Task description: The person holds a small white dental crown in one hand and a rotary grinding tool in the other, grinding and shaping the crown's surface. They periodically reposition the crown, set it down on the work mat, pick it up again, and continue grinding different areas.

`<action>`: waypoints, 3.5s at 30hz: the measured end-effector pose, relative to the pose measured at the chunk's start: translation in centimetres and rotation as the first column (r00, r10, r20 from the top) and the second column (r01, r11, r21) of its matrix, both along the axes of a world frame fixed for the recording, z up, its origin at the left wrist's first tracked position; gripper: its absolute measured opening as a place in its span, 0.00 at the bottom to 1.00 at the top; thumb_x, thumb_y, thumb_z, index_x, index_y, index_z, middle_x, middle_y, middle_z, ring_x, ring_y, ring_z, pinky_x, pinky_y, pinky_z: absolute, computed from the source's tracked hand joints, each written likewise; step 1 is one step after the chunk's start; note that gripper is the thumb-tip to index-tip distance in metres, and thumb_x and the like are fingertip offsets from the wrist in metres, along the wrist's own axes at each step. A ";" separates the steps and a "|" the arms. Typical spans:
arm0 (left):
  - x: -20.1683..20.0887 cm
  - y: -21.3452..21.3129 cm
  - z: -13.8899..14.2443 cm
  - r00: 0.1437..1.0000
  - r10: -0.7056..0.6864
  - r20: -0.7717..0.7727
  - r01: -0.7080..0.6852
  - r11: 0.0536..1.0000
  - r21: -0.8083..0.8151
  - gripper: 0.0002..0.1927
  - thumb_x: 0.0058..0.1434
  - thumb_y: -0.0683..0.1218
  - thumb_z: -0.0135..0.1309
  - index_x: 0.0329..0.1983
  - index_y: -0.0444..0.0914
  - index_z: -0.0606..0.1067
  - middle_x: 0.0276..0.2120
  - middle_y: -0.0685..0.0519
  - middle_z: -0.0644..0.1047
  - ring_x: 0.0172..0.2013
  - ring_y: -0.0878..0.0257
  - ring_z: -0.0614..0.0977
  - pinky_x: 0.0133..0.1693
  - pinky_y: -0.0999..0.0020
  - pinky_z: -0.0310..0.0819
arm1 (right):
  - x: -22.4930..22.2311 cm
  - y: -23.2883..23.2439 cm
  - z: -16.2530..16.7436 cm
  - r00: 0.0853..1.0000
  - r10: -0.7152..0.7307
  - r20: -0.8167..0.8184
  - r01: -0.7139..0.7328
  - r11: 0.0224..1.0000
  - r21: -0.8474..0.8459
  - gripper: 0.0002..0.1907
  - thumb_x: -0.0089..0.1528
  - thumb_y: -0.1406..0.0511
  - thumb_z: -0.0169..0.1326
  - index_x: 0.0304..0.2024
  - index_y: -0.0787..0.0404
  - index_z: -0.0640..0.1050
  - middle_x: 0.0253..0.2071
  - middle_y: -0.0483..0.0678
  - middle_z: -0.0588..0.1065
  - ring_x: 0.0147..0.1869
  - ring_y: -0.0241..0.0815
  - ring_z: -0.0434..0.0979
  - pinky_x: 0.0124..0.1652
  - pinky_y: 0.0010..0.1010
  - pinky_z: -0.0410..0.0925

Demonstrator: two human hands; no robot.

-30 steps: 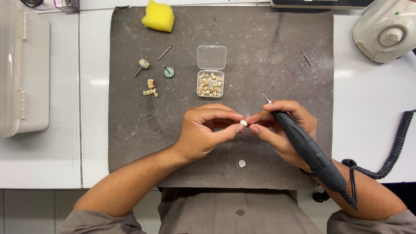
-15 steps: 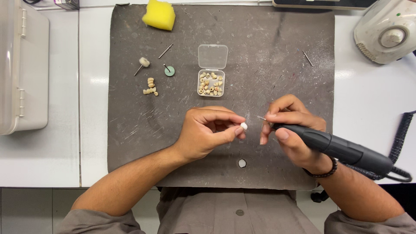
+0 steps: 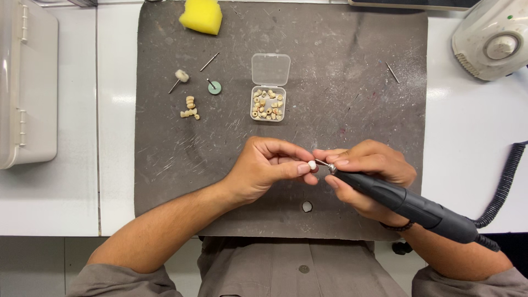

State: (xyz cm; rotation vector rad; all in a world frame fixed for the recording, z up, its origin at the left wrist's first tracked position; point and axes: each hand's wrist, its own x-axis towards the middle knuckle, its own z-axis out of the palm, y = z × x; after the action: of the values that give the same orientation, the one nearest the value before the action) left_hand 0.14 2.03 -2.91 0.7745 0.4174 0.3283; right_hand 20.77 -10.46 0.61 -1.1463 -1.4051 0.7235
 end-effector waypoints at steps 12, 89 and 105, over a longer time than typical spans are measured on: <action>-0.1 -0.2 -0.2 1.000 0.005 0.011 -0.005 1.000 -0.004 0.10 0.66 0.36 0.59 0.49 0.26 0.79 0.44 0.39 0.83 0.44 0.56 0.87 0.49 0.65 0.85 | -0.4 0.2 0.4 0.998 0.028 0.052 -0.029 0.999 0.020 0.16 0.59 0.74 0.65 0.49 0.60 0.79 0.46 0.51 0.80 0.56 0.47 0.85 0.63 0.44 0.79; -0.2 -0.4 -0.6 0.999 0.019 0.034 -0.019 1.000 -0.011 0.10 0.67 0.36 0.58 0.50 0.27 0.78 0.44 0.41 0.83 0.44 0.57 0.87 0.50 0.64 0.86 | -0.6 0.3 0.4 0.990 -0.007 0.142 -0.005 0.997 0.083 0.16 0.59 0.74 0.66 0.48 0.61 0.78 0.44 0.51 0.80 0.55 0.46 0.85 0.61 0.42 0.80; -0.2 -0.4 -1.0 0.998 0.030 0.049 -0.028 0.999 -0.041 0.10 0.68 0.37 0.58 0.50 0.27 0.78 0.45 0.41 0.83 0.45 0.57 0.87 0.51 0.63 0.85 | -0.8 0.3 0.4 0.992 0.000 0.122 -0.008 0.998 0.065 0.16 0.59 0.74 0.66 0.48 0.61 0.79 0.45 0.52 0.80 0.56 0.48 0.85 0.62 0.44 0.79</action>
State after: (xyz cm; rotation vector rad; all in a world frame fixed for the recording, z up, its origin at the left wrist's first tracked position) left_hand -0.06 1.58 -3.91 0.7203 0.3880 0.3645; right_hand 19.95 -10.15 1.02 -1.1525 -1.5233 0.6142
